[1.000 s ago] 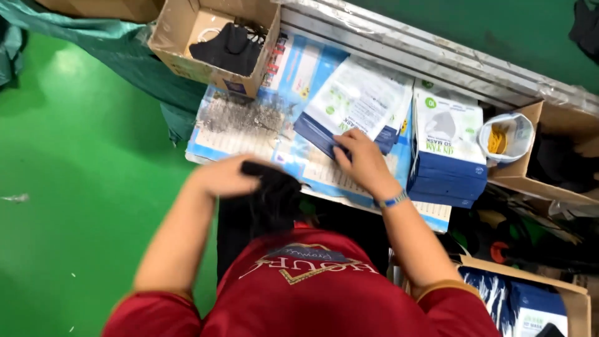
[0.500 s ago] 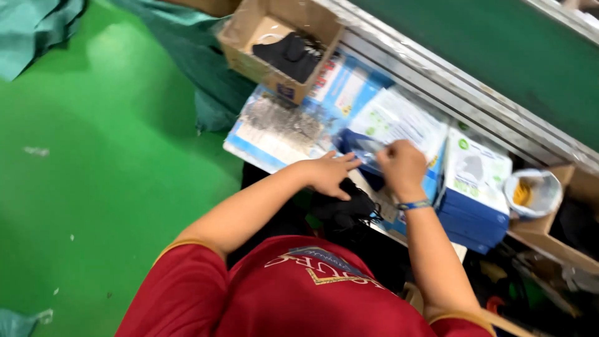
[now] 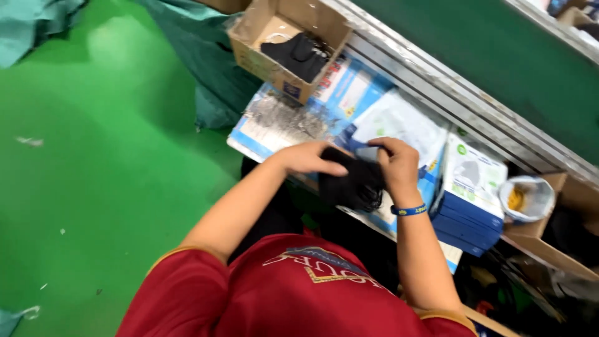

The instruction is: The recorder is placing black face masks into blue and white packets on an industrial assembly line.

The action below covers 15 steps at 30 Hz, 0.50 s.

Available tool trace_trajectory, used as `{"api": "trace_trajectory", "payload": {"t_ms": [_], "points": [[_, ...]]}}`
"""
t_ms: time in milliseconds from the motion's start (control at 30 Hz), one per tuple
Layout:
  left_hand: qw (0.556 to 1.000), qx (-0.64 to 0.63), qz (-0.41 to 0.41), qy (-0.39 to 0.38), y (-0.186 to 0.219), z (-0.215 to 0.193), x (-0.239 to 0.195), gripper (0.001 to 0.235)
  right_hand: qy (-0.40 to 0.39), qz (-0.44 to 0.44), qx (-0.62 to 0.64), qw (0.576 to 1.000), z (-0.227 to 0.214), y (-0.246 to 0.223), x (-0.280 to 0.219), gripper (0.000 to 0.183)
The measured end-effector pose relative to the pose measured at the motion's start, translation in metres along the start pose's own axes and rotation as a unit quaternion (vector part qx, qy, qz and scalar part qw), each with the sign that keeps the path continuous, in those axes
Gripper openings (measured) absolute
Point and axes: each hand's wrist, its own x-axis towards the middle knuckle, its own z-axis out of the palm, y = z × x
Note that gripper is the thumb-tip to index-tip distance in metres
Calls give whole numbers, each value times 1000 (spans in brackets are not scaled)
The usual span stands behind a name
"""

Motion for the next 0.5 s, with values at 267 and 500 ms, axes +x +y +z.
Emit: {"api": "trace_trajectory", "payload": {"t_ms": [267, 500], "points": [[992, 60, 76, 85, 63, 5, -16, 40, -89, 175, 156, 968, -27, -30, -14, 22], [951, 80, -78, 289, 55, 33, -8, 26, 32, -88, -127, 988, 9, -84, -46, 47]]}}
